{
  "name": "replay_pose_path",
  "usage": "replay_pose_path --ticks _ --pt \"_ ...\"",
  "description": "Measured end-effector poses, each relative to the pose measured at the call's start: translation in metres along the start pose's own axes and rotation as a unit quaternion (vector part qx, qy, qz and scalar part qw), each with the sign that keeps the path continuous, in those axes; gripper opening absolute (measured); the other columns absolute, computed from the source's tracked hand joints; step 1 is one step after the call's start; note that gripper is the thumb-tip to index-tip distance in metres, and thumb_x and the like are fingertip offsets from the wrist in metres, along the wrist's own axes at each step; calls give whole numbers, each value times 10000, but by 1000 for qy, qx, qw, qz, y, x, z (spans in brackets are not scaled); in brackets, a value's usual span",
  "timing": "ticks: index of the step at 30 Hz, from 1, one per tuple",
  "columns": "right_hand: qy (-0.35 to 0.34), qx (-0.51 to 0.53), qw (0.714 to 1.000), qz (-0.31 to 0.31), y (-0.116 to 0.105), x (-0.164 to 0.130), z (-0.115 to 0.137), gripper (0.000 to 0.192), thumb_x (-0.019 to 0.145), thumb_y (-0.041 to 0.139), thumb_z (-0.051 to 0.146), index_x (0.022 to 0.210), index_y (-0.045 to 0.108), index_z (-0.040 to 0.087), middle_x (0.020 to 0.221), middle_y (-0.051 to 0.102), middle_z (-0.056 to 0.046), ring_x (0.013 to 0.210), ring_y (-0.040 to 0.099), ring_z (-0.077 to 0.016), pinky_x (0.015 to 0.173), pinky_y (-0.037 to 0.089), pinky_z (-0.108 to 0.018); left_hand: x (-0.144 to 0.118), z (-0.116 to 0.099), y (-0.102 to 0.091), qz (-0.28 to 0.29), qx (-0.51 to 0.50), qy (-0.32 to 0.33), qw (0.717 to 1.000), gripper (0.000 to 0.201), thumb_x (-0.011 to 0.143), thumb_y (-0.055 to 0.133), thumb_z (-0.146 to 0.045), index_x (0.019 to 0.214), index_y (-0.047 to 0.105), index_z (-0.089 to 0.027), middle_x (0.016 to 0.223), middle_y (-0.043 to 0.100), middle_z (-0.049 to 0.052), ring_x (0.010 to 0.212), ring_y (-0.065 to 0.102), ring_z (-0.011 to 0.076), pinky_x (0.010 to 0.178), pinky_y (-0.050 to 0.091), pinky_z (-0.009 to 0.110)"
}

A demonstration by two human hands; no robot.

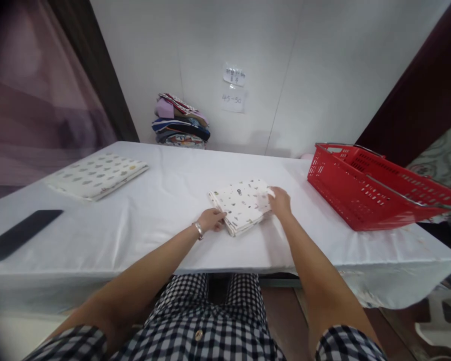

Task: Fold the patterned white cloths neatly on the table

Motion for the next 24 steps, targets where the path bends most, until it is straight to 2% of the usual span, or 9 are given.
replay_pose_path --ticks 2,5,8,14,20,24 --pt "-67 53 995 50 17 -29 36 266 757 513 268 968 651 182 1065 631 -81 1035 543 -219 924 403 -384 -3 4 -6 3 -28 1 1000 214 818 544 -343 819 530 -129 779 664 57 499 609 105 515 519 231" --pt "-131 113 978 119 37 -81 81 206 797 499 286 902 660 212 945 665 -46 910 593 -192 828 457 -350 -11 9 -12 7 -49 3 999 188 837 516 -315 810 520 -129 789 658 58 500 602 87 512 513 212" --pt "-188 112 966 137 40 -118 106 167 800 537 290 889 661 222 922 661 -45 896 585 -191 818 453 -347 -25 11 0 34 -62 6 997 182 809 556 -304 768 528 -128 727 649 42 480 589 80 469 480 187" --pt "-234 87 957 145 36 -132 110 178 812 542 268 946 652 226 968 644 -60 922 566 -199 831 438 -368 -47 9 30 81 -66 16 994 212 769 597 -336 754 545 -131 719 648 27 452 570 66 423 437 164" --pt "-258 78 946 181 43 -130 117 180 844 488 237 914 653 221 941 647 -52 891 568 -185 817 434 -359 -40 9 37 74 -34 30 996 202 766 590 -325 732 556 -129 697 651 32 433 572 83 396 431 175" --pt "-226 122 954 154 40 -127 114 194 860 449 235 847 641 209 879 643 -51 849 572 -177 779 449 -339 -35 12 38 74 -15 41 996 235 757 598 -365 737 571 -132 709 666 40 458 594 93 409 441 172"
Point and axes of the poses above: each hand's wrist, its own x-axis towards the middle knuckle, its own y-axis out of the palm, z = x × y, the point moved 9 cm from there along x, towards the middle knuckle
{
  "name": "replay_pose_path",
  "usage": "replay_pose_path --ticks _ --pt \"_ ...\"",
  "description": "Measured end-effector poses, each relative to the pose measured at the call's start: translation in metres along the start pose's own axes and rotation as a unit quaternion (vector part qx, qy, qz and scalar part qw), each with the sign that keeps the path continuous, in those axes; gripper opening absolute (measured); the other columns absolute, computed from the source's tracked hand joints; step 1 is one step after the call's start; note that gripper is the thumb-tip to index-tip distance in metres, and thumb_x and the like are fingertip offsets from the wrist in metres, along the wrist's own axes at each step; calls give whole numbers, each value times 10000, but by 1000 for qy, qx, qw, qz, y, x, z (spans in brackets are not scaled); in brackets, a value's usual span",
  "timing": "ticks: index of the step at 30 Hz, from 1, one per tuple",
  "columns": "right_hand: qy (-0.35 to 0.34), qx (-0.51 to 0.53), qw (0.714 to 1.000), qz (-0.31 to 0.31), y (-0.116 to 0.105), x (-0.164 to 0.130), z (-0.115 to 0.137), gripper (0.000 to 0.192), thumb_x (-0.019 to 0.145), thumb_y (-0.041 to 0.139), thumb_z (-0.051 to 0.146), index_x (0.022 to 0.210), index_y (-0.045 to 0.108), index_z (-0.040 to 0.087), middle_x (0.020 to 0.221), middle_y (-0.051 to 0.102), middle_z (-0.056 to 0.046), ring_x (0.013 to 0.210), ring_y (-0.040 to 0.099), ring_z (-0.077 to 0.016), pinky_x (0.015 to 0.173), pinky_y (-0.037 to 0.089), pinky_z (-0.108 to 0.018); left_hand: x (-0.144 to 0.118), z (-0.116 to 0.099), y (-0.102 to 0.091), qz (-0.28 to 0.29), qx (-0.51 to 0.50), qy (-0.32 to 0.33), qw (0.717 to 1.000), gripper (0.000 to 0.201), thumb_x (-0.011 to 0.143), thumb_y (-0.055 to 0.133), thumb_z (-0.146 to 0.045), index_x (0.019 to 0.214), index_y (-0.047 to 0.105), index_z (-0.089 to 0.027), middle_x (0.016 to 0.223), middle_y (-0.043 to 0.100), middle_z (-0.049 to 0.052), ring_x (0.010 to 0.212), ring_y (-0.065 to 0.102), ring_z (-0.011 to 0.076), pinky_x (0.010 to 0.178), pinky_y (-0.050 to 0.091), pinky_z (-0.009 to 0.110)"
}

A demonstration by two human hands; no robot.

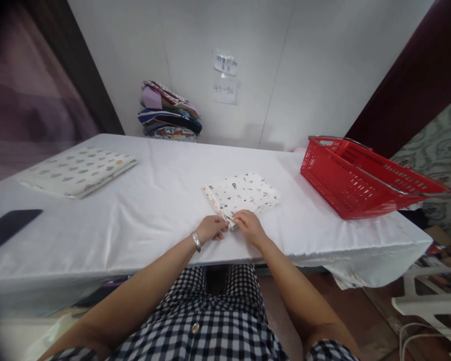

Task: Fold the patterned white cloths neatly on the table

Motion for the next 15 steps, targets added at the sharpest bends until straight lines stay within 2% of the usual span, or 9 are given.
replay_pose_path --ticks 2,6,9,15 --pt "-4 10 1000 -7 -1 -1 0 205 871 431 241 857 633 207 886 638 -53 857 570 -175 784 448 -334 1 1 0 0 4 0 1000 242 762 592 -374 742 571 -134 719 670 40 462 597 91 410 438 166" --pt "-47 -9 998 42 7 -6 5 169 851 495 276 928 630 210 953 632 -58 911 561 -180 842 428 -355 0 0 1 3 0 -7 1000 224 784 568 -353 740 566 -133 715 666 33 446 589 82 402 425 158" --pt "-53 -30 997 50 9 -8 4 229 829 537 317 1016 618 213 1009 621 -75 955 548 -195 857 422 -376 -2 -3 1 -3 4 -9 1000 222 789 567 -347 732 569 -132 717 667 31 445 587 77 398 412 151" --pt "-37 -11 999 33 9 -5 -3 195 842 512 305 948 655 227 949 641 -60 901 568 -183 819 447 -356 -6 -6 1 -1 -11 -12 1000 168 778 586 -290 752 573 -126 721 671 29 431 571 62 392 399 145"
Point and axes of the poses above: each hand's wrist, its own x-axis towards the middle knuckle, its own y-axis out of the palm, z = x × y, the point moved 9 cm from there along x, towards the middle knuckle
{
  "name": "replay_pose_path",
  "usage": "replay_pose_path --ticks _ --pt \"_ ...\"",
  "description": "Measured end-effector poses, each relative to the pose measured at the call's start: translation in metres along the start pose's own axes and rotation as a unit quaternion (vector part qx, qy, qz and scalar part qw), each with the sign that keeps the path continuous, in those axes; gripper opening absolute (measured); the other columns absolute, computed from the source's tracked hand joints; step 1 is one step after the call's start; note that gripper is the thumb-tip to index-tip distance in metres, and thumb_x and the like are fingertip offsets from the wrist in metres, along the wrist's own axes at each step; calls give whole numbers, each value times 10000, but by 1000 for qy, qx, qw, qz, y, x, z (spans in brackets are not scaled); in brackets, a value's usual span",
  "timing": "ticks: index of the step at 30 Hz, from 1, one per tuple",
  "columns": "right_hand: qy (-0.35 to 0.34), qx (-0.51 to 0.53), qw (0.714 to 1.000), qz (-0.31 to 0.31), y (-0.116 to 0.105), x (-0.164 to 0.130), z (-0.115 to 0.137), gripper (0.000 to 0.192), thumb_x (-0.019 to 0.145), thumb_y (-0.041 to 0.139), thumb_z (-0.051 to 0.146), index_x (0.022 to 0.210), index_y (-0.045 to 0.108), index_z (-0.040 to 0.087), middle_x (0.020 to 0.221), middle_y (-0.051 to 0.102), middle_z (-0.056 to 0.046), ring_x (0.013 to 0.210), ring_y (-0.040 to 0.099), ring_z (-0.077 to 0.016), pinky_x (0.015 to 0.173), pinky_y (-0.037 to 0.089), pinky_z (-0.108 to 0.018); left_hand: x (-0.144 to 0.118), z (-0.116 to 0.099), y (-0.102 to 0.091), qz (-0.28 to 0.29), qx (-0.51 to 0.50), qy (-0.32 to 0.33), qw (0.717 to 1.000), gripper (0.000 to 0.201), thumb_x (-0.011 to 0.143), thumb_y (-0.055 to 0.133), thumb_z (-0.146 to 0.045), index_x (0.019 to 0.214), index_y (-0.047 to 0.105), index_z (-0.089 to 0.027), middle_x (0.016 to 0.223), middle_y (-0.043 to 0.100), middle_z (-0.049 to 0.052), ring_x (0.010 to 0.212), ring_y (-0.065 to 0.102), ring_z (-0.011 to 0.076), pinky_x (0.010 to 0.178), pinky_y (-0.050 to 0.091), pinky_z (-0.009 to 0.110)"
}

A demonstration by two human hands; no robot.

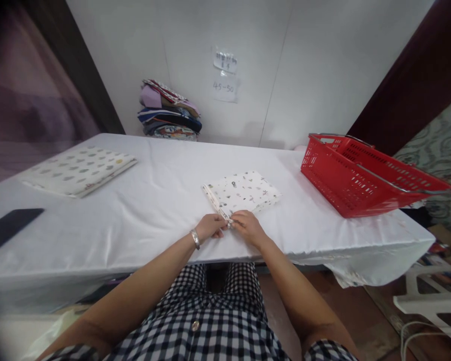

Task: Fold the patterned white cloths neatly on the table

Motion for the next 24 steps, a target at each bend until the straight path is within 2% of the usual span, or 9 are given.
replay_pose_path --ticks 4,9,13,16,24 --pt "12 16 1000 4 0 3 -1 172 847 494 264 889 656 224 914 645 -48 879 575 -175 809 449 -344 0 -1 0 2 -10 2 1000 103 762 581 -220 727 564 -125 683 657 18 409 557 66 385 391 160" --pt "39 55 996 -58 -6 2 -3 168 859 463 245 892 623 205 899 623 -49 867 568 -168 784 458 -324 0 -2 1 11 -11 4 1000 90 748 584 -196 696 550 -130 628 629 -5 398 542 66 382 382 165" --pt "4 13 1000 -25 3 -1 4 169 855 482 262 939 620 214 958 628 -58 942 556 -186 851 432 -365 0 -1 2 12 -10 -1 1000 112 756 572 -205 677 542 -132 612 620 -8 395 533 63 384 374 166" --pt "-18 -31 999 -8 7 -5 6 245 825 538 294 1047 595 204 1073 604 -86 1024 527 -211 889 411 -399 0 -1 2 12 -19 -1 1000 113 757 561 -192 664 530 -137 578 598 -18 389 523 60 385 366 164" --pt "-16 -50 998 -44 8 -6 4 284 789 567 240 1065 591 176 1082 604 -104 1020 526 -222 891 418 -404 -2 -7 4 -7 -48 27 998 127 730 577 -190 621 536 -139 491 539 -48 357 442 47 377 338 174"
Point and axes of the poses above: each hand's wrist, its own x-axis towards the middle knuckle, its own y-axis out of the palm, z = x × y, the point moved 9 cm from there along x, towards the middle knuckle
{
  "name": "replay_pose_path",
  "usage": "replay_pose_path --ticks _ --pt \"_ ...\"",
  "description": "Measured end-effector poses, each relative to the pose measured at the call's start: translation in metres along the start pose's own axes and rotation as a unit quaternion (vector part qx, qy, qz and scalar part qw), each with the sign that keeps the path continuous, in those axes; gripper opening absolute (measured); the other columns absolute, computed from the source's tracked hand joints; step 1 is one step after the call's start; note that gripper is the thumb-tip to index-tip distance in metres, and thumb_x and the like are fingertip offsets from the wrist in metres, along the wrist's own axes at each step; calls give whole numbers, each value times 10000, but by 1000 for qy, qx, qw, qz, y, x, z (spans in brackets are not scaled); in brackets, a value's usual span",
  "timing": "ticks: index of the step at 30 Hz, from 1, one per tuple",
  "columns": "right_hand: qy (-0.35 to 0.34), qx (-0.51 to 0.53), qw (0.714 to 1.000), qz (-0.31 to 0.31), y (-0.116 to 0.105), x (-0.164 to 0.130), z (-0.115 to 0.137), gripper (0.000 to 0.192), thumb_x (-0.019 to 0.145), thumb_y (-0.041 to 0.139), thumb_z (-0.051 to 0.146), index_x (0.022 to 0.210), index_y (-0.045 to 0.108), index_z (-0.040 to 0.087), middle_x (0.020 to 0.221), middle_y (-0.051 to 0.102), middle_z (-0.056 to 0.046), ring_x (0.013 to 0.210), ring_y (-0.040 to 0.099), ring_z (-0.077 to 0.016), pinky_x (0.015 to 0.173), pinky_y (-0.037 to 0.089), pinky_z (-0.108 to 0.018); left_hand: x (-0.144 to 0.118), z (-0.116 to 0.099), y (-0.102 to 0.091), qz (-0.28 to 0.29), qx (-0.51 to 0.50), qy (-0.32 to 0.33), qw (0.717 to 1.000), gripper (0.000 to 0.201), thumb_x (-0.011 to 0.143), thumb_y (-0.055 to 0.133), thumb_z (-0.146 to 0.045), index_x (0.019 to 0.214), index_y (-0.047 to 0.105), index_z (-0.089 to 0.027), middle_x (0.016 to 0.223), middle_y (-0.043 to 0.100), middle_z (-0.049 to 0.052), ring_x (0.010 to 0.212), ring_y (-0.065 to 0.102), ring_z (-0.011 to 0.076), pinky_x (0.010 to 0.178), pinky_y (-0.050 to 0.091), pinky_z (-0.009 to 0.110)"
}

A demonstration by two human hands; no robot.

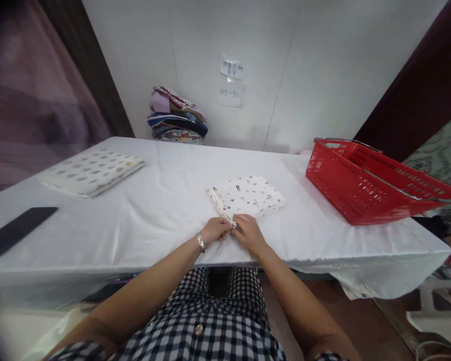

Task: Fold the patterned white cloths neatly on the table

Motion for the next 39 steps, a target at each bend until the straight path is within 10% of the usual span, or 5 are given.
replay_pose_path --ticks 13,39 --pt "109 86 989 -39 -13 12 -16 181 846 458 259 930 601 189 904 612 -48 824 563 -167 729 454 -295 2 -4 -21 -61 -20 25 998 73 728 538 -106 793 533 -140 511 516 -69 348 441 49 357 348 169" --pt "-53 -101 993 2 4 -4 16 351 836 503 278 1165 499 157 1089 557 -146 1017 503 -266 862 440 -440 10 -3 -15 -60 6 -32 998 201 764 501 -207 573 492 -144 494 520 -36 364 456 53 361 331 167"
Point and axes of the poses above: each hand's wrist, its own x-axis towards the middle knuckle, its own y-axis out of the palm, z = x × y, the point moved 9 cm from there along x, towards the middle knuckle
